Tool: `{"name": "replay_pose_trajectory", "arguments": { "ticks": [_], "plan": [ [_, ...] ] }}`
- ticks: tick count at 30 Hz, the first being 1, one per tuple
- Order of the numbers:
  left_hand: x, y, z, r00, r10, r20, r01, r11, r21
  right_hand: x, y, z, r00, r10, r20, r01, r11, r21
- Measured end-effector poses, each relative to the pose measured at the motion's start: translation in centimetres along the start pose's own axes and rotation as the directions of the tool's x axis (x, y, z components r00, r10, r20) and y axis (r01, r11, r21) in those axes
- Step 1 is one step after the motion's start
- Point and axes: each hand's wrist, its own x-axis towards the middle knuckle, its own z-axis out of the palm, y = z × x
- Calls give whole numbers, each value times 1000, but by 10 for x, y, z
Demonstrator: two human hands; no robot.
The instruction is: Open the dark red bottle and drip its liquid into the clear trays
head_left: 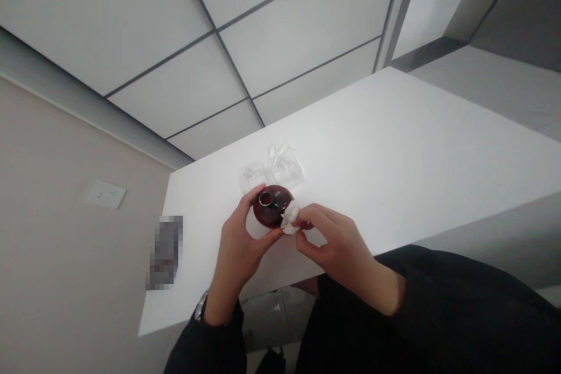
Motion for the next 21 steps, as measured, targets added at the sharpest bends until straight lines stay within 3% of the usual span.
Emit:
{"name": "replay_pose_trajectory", "arguments": {
  "ticks": [3,6,9,13,18,21],
  "plan": [
    [1,0,0,1000,7,-2,-7,1000,18,2,13,-1,985,170,-37,-165,982,95],
    [1,1,-1,1000,7,3,-7,1000,27,13,24,-5,964,252,-87,-242,964,109],
    [1,1,-2,1000,4,10,-4,1000,20,27,19,-7,962,254,-96,-238,959,153],
    [2,2,-1,1000,12,2,-12,1000,11,38,6,-3,991,117,-67,-102,975,197],
    [2,1,-1,1000,4,10,-4,1000,13,34,20,5,955,297,-2,-290,935,206],
    [2,0,-1,1000,5,3,-5,1000,16,26,35,9,944,329,26,-329,928,173]
  ]
}}
